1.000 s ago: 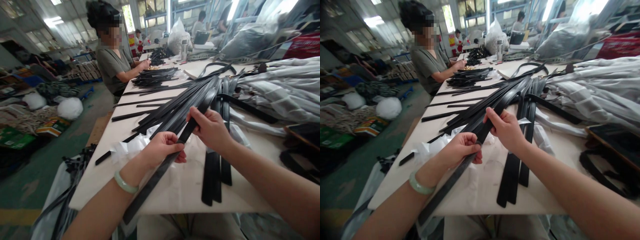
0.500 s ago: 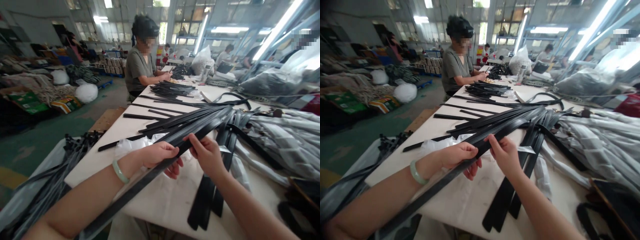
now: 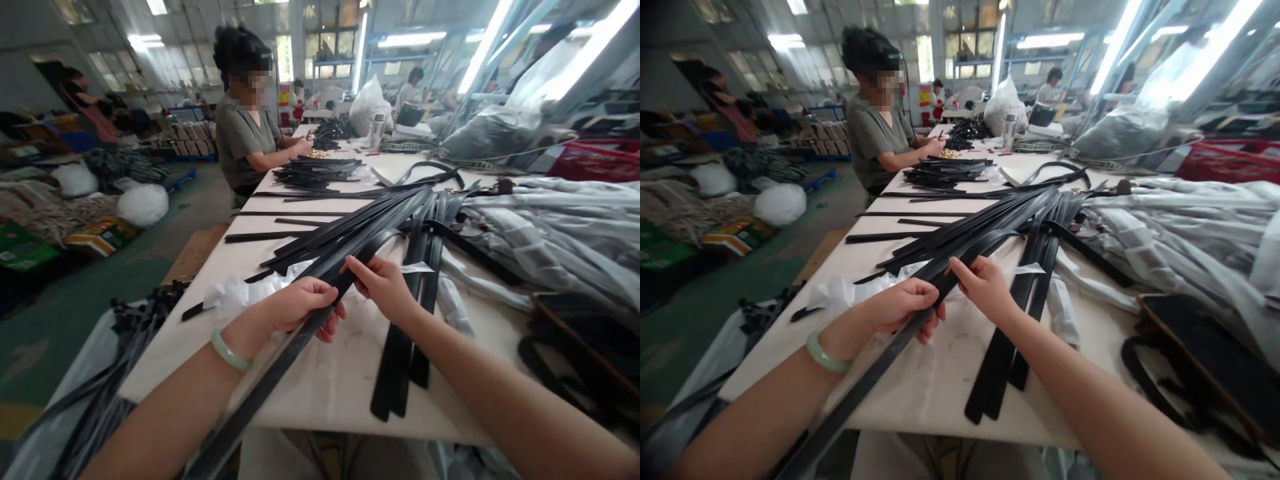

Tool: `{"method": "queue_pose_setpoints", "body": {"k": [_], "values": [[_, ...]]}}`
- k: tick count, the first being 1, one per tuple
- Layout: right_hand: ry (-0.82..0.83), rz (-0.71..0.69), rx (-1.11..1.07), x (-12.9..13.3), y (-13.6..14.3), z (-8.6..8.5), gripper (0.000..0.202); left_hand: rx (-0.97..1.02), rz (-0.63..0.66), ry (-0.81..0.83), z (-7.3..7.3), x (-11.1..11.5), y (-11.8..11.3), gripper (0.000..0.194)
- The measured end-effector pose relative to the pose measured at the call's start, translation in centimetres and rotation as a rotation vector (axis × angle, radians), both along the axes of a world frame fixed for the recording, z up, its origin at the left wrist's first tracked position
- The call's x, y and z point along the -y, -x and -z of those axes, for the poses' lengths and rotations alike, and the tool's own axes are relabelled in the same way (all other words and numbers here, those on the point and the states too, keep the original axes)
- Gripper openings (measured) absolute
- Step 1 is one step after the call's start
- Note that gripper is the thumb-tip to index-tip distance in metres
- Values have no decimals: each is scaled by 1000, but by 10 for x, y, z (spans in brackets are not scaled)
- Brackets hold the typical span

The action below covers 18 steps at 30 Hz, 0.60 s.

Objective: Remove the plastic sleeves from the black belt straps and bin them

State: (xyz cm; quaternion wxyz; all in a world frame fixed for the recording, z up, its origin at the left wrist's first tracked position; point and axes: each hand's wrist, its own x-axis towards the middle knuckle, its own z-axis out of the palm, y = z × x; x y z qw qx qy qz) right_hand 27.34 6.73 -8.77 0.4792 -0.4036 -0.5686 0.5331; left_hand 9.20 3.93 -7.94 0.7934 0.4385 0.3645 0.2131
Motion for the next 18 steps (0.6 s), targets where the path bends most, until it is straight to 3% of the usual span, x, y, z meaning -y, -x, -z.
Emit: {"method": "queue_pose_setpoints", "body": {"k": [6,18], "values": [[207,16,-398,-9,-8,-10,31,-2,-11,-19,-4,-2,2,42],[196,-39,-305,-9,-4,-2,30,-34,22,-103,-5,0,5,44]]}}
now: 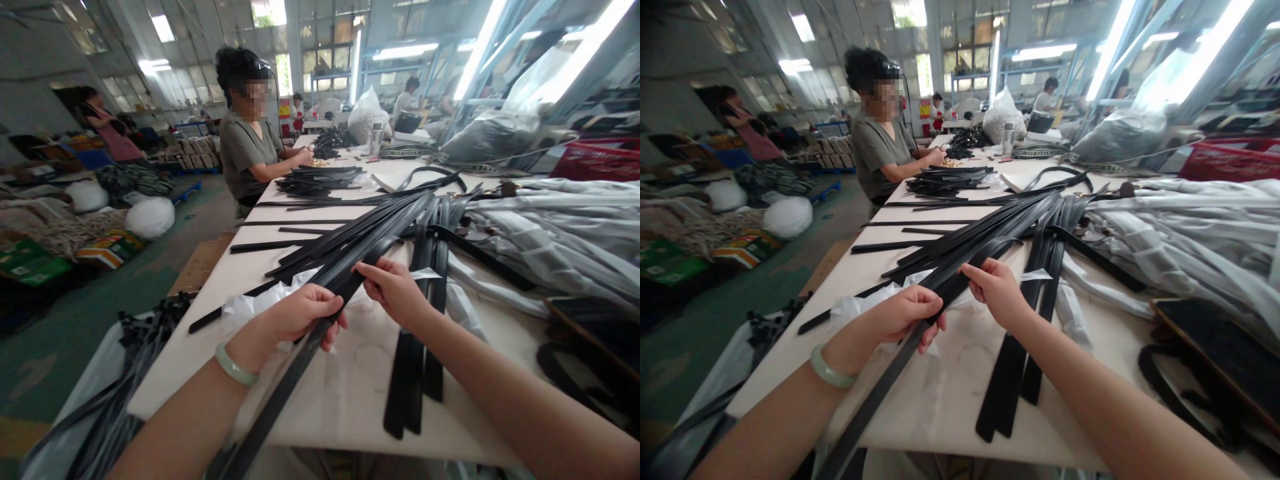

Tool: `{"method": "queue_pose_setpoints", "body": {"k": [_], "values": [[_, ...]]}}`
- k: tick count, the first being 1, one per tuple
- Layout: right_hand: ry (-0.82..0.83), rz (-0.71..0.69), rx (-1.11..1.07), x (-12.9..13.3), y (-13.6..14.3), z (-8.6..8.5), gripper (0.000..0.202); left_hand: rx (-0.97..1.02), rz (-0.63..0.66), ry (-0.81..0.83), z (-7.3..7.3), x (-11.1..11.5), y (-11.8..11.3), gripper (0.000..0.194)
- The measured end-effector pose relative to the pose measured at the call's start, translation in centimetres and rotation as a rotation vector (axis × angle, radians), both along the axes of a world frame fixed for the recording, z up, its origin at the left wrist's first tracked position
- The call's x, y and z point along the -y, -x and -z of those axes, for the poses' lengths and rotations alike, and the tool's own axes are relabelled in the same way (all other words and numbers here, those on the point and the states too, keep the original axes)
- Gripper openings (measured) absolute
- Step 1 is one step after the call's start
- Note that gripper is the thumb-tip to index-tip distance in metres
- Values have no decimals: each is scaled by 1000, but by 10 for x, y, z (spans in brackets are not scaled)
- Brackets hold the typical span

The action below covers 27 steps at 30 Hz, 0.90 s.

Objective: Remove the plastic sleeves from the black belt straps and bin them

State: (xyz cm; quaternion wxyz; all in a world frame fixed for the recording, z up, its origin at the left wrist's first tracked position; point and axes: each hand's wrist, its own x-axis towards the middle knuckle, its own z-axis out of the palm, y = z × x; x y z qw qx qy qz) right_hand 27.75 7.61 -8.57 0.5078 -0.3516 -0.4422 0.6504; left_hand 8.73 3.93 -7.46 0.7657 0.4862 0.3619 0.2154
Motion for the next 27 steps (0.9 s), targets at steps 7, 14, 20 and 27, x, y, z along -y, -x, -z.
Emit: {"method": "queue_pose_setpoints", "body": {"k": [7,14,20,27], "values": [[14,60,-39,-9,-12,-6,39,19,-26,-16,2,0,-1,43],[-26,39,106,-1,-5,-4,40,33,-68,16,11,3,-12,39],[-16,94,95,-13,-10,1,39,61,-67,129,-2,1,-3,54],[-60,186,24,-28,-24,-3,37,-45,271,183,1,-2,14,47]]}}
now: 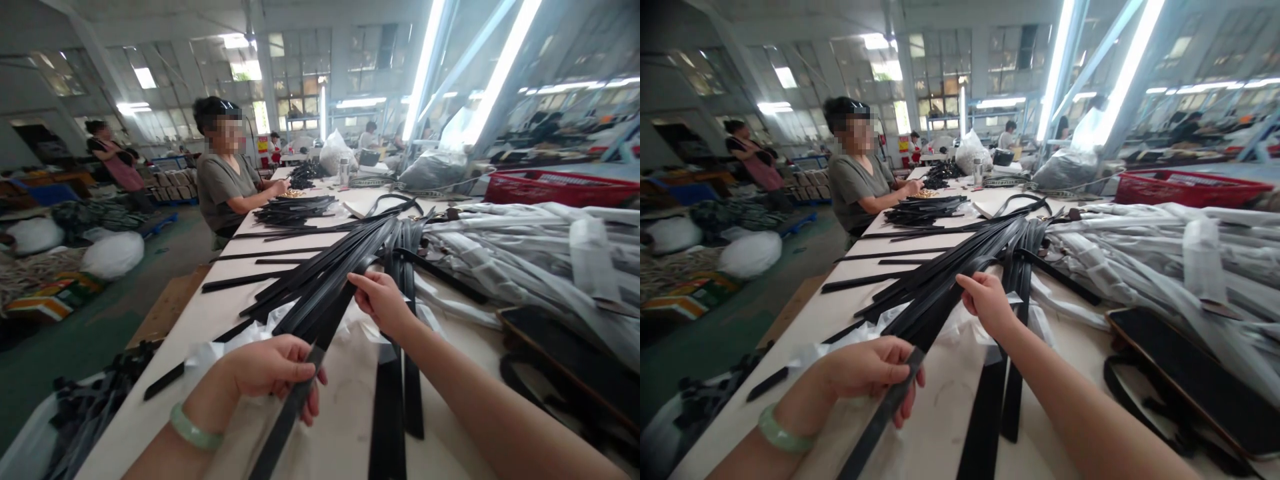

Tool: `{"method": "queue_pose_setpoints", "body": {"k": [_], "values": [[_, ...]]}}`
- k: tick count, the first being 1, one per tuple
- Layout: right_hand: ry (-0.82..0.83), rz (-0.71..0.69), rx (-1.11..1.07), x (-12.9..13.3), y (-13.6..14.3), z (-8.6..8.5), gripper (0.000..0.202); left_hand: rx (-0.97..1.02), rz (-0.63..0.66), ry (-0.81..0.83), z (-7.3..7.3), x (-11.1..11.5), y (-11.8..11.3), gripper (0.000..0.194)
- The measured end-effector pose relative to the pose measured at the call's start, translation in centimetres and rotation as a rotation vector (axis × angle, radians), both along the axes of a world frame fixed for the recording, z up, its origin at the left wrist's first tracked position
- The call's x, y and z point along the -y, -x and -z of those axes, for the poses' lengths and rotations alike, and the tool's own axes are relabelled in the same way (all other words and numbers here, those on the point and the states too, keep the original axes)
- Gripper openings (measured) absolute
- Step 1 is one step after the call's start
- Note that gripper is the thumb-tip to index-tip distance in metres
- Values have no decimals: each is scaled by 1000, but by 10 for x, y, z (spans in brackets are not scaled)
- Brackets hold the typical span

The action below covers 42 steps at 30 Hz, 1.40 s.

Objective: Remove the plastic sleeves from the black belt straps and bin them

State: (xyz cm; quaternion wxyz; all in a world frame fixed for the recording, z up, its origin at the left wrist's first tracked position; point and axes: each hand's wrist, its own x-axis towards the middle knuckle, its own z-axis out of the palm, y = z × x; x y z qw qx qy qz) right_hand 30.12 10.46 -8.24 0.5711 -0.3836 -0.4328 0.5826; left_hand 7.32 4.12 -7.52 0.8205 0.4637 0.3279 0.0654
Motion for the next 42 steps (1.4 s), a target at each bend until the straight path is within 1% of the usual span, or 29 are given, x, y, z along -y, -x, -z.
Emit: {"method": "queue_pose_setpoints", "body": {"k": [2,5,7,9,11,15,17,20,22,24,25,26,27,30,31,32,33,34,37,38,39,40,42], "values": [[-40,15,-13,-3,-6,-4,31,21,-19,12,2,1,-3,41],[-80,17,-40,-5,-9,-4,31,44,-145,27,0,3,-9,35],[-68,7,-43,-5,-7,-2,31,68,-214,69,-2,3,-12,32],[-48,-20,-31,-4,-4,0,32,120,-230,123,-5,2,-13,31],[-66,-28,4,-2,-3,-2,33,173,-225,149,-6,1,-13,32],[-222,57,160,0,-9,-10,31,205,-267,156,-6,-1,-11,33],[-290,50,218,4,-9,-12,30,195,-282,158,-5,-1,-11,34],[-338,-70,284,18,4,-9,29,183,-276,171,-2,1,-12,37],[-327,-210,305,30,18,-4,29,185,-262,183,-1,2,-13,40],[-280,-387,263,38,30,1,32,189,-245,175,0,3,-13,43],[-243,-437,219,40,32,2,33,188,-238,166,0,4,-13,43],[-198,-439,155,38,32,3,35,188,-233,154,-1,4,-13,44],[-150,-397,79,35,30,2,37,186,-228,145,-1,5,-13,44],[-33,-137,-132,20,18,2,40,181,-223,121,-2,6,-13,43],[-20,-79,-154,17,16,2,40,179,-225,113,-2,7,-14,44],[-19,-55,-137,15,16,3,41,177,-231,103,-2,6,-14,44],[-26,-70,-87,16,18,5,42,177,-239,96,-1,6,-14,45],[-44,-118,-18,19,21,7,43,181,-247,89,-1,5,-15,45],[-106,-364,144,32,35,10,47,198,-256,54,-1,3,-15,47],[-110,-396,147,35,37,9,48,193,-254,34,-2,3,-15,48],[-104,-381,121,36,38,7,48,182,-253,11,-3,3,-15,49],[-88,-324,71,35,36,5,47,165,-251,-11,-4,3,-15,49],[-57,-158,-52,31,29,-1,45,117,-244,-45,-8,4,-17,49]]}}
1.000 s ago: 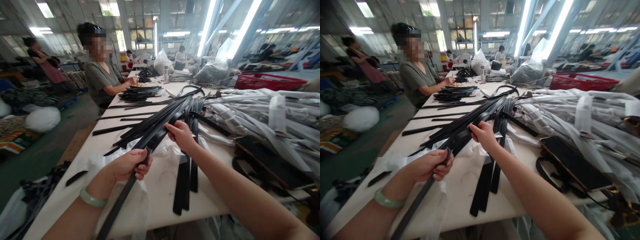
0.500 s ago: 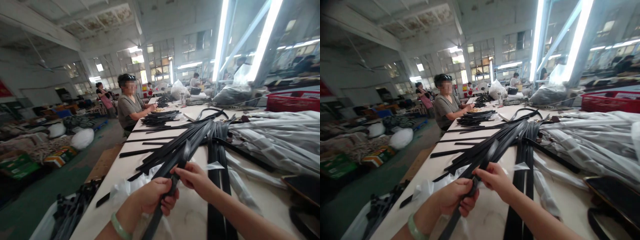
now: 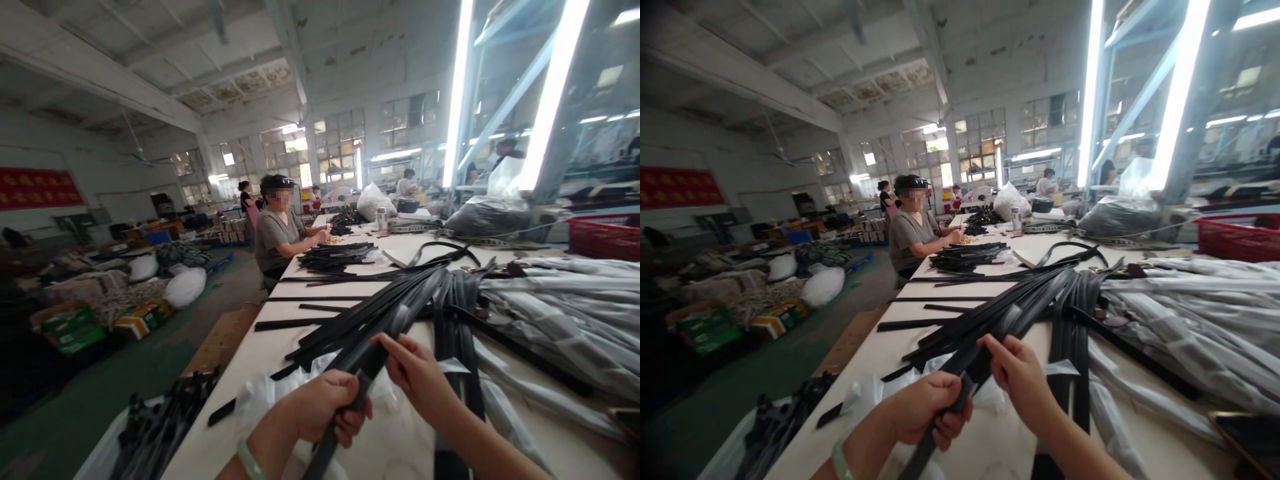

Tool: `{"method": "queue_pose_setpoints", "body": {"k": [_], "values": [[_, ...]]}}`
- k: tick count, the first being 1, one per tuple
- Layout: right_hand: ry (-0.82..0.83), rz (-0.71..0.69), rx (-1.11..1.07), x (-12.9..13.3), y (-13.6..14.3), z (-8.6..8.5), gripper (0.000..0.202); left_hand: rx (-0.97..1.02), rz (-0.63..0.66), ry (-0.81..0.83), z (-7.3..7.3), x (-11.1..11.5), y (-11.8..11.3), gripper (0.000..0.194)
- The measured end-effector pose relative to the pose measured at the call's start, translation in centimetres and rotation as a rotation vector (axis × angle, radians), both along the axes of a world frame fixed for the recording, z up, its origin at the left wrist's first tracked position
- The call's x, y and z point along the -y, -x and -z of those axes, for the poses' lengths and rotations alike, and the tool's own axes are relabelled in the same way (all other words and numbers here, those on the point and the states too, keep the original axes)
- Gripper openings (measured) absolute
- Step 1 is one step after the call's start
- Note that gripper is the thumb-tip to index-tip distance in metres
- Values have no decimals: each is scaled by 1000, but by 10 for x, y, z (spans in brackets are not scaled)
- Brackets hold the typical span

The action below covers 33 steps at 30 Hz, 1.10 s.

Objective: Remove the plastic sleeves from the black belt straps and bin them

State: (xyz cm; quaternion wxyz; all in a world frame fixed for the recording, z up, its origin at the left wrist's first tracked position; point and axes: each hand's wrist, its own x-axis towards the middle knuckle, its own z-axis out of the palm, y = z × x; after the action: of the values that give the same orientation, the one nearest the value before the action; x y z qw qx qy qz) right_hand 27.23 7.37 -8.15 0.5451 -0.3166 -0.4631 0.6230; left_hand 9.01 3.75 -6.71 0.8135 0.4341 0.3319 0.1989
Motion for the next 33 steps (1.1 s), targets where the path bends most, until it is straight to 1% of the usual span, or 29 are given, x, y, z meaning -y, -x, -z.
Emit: {"method": "queue_pose_setpoints", "body": {"k": [1,2,3,4,7,8,10,12,17,20,24,26,28,31,33], "values": [[6,66,-49,-2,-4,-2,44,-27,-1,-20,-2,0,-2,49],[-6,95,-70,-4,-7,-4,42,-52,-7,-45,-5,0,-3,49],[-33,81,-56,-5,-8,-4,41,-72,-13,-70,-8,0,-5,49],[-69,34,-14,-4,-8,-4,41,-85,-19,-97,-12,-1,-7,50],[-155,-143,130,2,-5,-1,40,-105,2,-188,-22,-7,-11,50],[-161,-162,136,4,-4,-1,42,-107,12,-209,-25,-10,-11,49],[-168,-129,89,4,-5,-2,46,-104,16,-237,-29,-18,-11,46],[-193,-86,49,-1,-8,-4,47,-91,15,-234,-29,-27,-13,43],[-204,-31,91,-16,-15,-4,45,-62,21,-242,-21,-46,-30,39],[-204,27,56,-25,-20,-4,45,-66,24,-235,-19,-51,-38,42],[-178,128,-29,-35,-30,-5,42,-98,51,-204,-17,-52,-41,41],[-165,120,-41,-37,-31,-4,42,-107,51,-203,-17,-53,-43,40],[-158,74,-25,-35,-29,-2,43,-112,50,-209,-18,-55,-45,39],[-168,10,25,-30,-24,3,41,-123,63,-212,-22,-57,-48,39],[-191,-5,66,-27,-21,5,42,-135,79,-210,-26,-57,-49,42]]}}
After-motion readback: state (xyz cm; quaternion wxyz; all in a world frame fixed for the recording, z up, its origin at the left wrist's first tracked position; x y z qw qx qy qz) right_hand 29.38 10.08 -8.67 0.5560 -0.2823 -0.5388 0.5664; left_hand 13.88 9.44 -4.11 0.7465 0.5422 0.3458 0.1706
